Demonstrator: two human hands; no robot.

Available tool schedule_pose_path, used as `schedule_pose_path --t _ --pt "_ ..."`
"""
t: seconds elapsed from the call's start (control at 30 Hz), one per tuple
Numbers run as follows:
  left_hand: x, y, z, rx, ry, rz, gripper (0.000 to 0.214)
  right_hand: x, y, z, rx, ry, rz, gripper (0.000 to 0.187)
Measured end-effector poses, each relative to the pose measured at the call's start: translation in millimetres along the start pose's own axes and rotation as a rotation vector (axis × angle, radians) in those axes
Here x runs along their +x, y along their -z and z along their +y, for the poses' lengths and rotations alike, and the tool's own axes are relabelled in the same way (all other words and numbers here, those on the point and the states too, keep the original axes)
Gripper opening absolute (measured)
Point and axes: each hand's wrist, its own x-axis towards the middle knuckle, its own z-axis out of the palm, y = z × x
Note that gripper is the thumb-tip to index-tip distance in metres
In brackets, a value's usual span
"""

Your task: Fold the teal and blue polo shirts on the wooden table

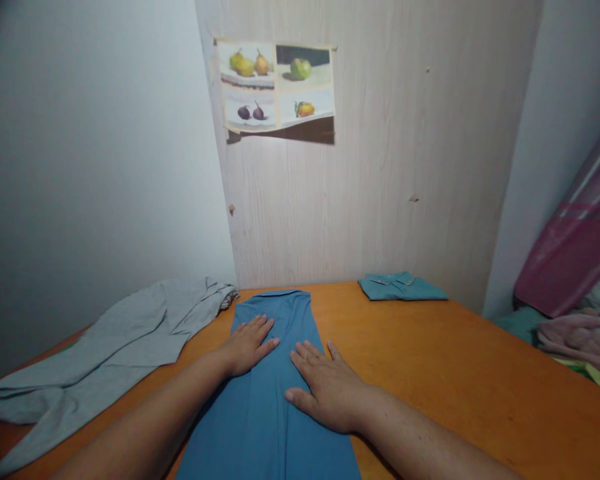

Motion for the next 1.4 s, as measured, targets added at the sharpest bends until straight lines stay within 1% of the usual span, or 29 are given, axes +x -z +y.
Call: schedule_pose_path --t 0.13,0.2,0.33,0.4,0.47,0.57,0.7,0.77,0.87,0.97,1.03,1.1,1.17,1.27,1.33,1.4 --pt "0 0.1 0 0.007 -0.009 0.0 0.085 0 0 0 -0.005 0.0 -0.011 0.077" --pt "-2 0.8 2 0.032 -0.018 0.03 0.082 0 2 0 -0.016 -0.002 -0.026 0.079" --pt "-12 3.8 11 0.131 -0.04 0.21 0.064 0 4 0 -0.042 0.002 -0.042 0.08" --pt "-22 6.6 16 0.156 -0.047 0.262 0.057 0 4 0 -0.058 0.004 -0.041 0.081" --pt "-35 10.6 20 0.153 -0.047 0.269 0.055 1 3 1 -0.075 0.005 -0.033 0.081" --pt "-61 18.7 22 0.118 -0.043 0.238 0.055 1 1 1 -0.099 0.019 -0.001 0.08" --pt "-103 29.8 23 0.018 -0.076 0.219 0.048 1 -1 2 -0.19 0.054 0.094 0.071" --pt "-124 33.7 23 -0.069 -0.097 0.248 0.046 0 1 3 -0.248 0.096 0.121 0.064" --pt "-153 37.2 26 -0.202 -0.114 0.325 0.042 -6 9 0 -0.305 0.168 0.112 0.054" --pt "-179 38.8 36 -0.303 -0.105 0.39 0.034 -19 22 -15 -0.337 0.186 0.122 0.043" --pt "-194 37.9 46 -0.342 -0.092 0.395 0.028 -32 27 -34 -0.312 0.155 0.16 0.035" --pt "-208 34.3 59 -0.367 -0.097 0.375 0.023 -47 27 -58 -0.226 0.093 0.221 0.029" --pt "-219 27.7 73 -0.371 -0.124 0.346 0.02 -62 20 -84 -0.109 0.041 0.242 0.025" --pt "-234 16.0 90 -0.318 -0.192 0.302 0.016 -78 2 -116 0.046 -0.005 0.208 0.019" --pt "-241 10.0 98 -0.277 -0.235 0.295 0.016 -85 -10 -130 0.137 -0.027 0.195 0.017" --pt "-247 6.4 105 -0.258 -0.268 0.309 0.015 -92 -21 -137 0.249 -0.051 0.238 0.017"
